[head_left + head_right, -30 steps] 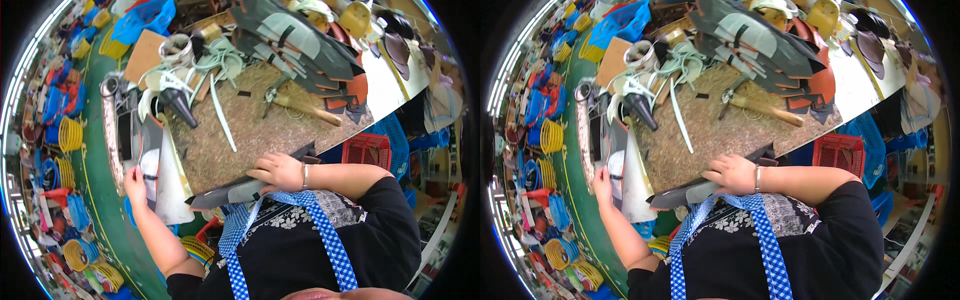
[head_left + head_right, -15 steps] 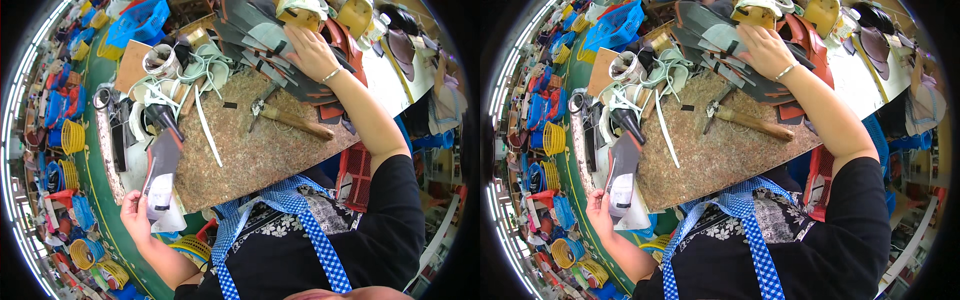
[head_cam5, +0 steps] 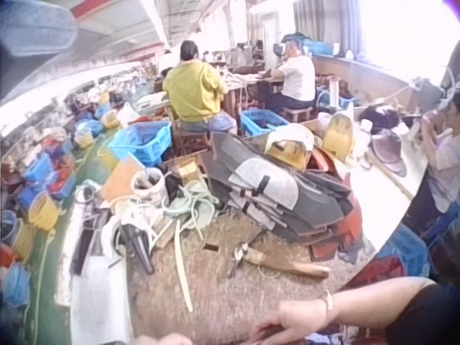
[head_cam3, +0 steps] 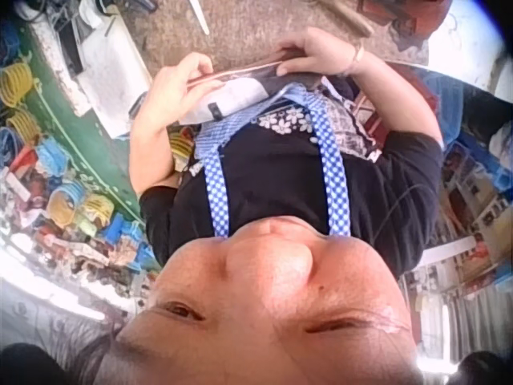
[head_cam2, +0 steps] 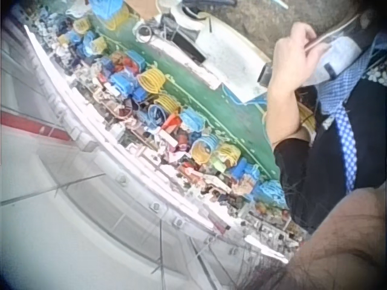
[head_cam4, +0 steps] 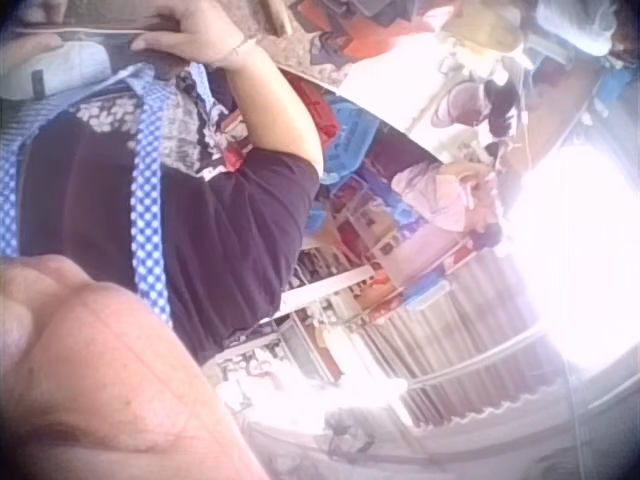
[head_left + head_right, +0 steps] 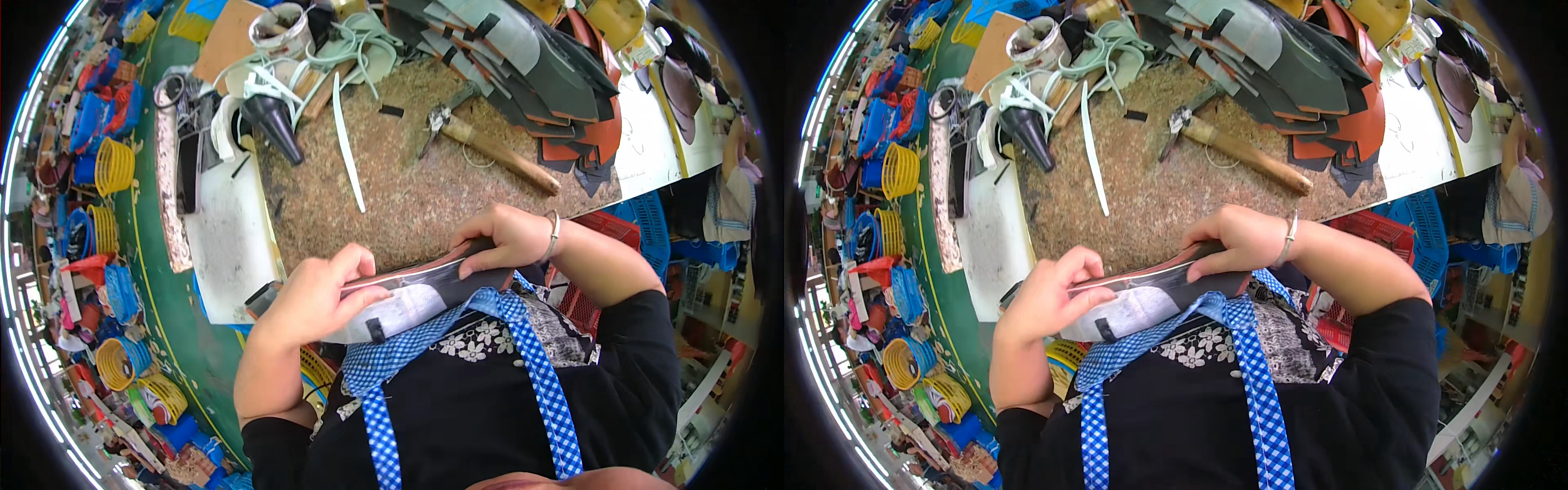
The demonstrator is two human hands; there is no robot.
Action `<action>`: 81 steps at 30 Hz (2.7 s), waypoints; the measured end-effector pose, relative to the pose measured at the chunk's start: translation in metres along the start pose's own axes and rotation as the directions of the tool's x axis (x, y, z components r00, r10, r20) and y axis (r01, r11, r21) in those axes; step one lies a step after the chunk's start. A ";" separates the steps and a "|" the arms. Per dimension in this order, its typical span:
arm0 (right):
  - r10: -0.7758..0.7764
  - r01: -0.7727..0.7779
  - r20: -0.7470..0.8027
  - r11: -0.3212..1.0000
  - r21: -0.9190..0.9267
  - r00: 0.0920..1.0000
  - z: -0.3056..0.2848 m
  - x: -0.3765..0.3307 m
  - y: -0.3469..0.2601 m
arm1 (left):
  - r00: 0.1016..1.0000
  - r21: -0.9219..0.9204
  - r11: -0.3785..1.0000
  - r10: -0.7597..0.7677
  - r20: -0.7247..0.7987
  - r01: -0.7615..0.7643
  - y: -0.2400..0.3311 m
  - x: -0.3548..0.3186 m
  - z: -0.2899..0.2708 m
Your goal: Manually aligning, gluing, and hammering leather and lining components for footwear assembly.
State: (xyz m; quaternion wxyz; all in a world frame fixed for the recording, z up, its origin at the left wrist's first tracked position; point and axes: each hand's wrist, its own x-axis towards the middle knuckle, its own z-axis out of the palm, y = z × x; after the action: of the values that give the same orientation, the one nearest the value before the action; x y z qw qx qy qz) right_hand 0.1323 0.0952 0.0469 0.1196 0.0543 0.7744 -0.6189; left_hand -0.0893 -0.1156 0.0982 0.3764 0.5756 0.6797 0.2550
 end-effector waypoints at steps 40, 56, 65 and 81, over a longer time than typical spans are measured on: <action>0.103 0.025 -0.093 0.524 0.851 0.990 0.037 -0.004 0.036 | 0.947 -0.360 0.889 0.199 -0.252 -0.283 -0.020 0.074 0.081; 0.017 -0.106 0.106 0.320 0.941 0.994 0.058 0.015 0.042 | 0.893 -0.357 0.820 0.392 -0.221 -0.448 -0.010 0.059 0.074; -0.073 0.037 0.016 0.664 0.747 0.997 0.053 0.007 0.032 | 0.895 -0.242 0.862 0.420 -0.149 -0.445 -0.013 0.040 0.060; 0.112 0.117 -0.228 0.601 0.791 0.967 0.032 -0.016 0.007 | 0.899 -0.023 0.903 0.425 -0.110 -0.429 -0.012 0.031 0.057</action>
State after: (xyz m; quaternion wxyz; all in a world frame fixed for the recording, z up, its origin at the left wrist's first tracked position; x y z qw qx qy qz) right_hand 0.1535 0.0669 0.0379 -0.0186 0.1796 0.4245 -0.8872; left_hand -0.0522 -0.0926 0.0486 0.2891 0.6878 0.5494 0.3762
